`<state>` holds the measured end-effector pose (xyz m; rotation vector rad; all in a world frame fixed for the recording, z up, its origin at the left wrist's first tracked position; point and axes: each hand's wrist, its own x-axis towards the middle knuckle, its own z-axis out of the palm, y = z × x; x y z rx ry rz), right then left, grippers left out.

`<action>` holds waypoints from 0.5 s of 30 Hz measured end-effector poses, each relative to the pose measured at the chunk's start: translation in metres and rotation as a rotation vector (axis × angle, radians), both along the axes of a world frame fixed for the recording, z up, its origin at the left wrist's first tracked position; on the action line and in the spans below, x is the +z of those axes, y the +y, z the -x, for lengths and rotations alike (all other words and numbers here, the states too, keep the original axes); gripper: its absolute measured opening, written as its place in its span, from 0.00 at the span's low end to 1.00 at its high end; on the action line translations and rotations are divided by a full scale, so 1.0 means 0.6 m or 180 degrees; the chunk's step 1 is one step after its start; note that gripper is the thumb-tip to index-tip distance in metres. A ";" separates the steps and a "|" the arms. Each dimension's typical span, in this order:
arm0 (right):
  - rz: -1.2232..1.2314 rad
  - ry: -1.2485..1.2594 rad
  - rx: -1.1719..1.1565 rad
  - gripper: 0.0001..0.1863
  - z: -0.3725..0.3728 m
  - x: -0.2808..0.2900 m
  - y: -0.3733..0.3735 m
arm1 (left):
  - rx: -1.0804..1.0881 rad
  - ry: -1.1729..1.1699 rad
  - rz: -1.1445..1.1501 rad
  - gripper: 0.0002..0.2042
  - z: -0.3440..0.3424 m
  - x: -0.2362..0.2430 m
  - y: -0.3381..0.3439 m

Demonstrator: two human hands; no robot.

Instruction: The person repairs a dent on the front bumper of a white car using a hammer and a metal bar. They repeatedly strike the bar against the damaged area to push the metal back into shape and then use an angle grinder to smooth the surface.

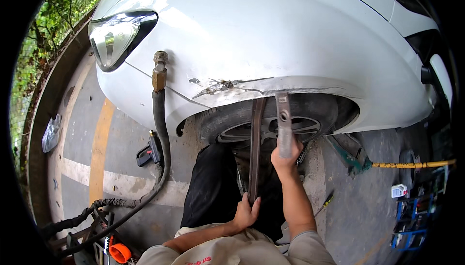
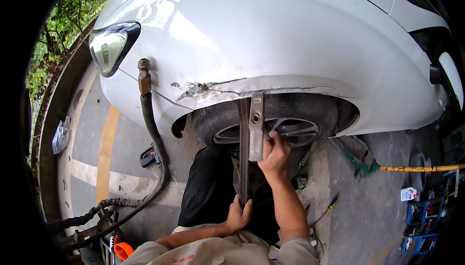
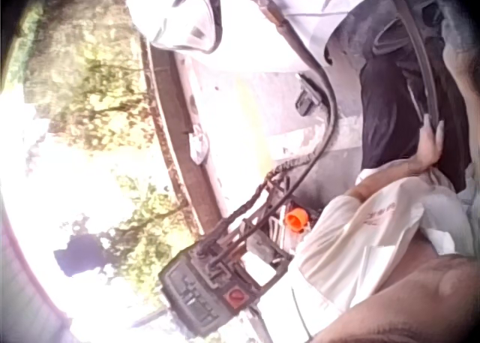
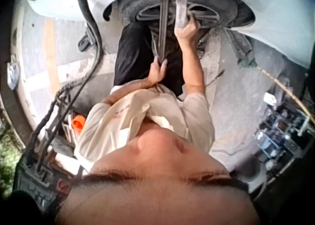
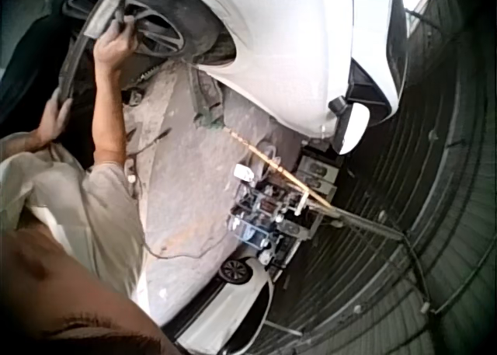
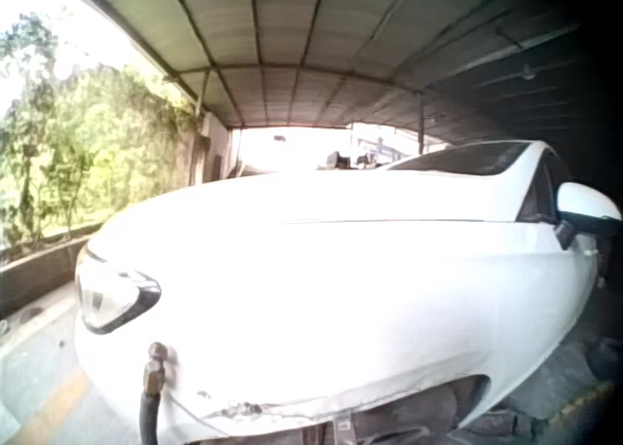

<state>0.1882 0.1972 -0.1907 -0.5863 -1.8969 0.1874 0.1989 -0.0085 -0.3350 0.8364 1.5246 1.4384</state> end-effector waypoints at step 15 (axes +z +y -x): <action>0.1242 0.0727 0.0875 0.28 -0.010 0.003 -0.038 | 0.0061 -0.0731 0.0119 0.11 0.014 0.061 -0.019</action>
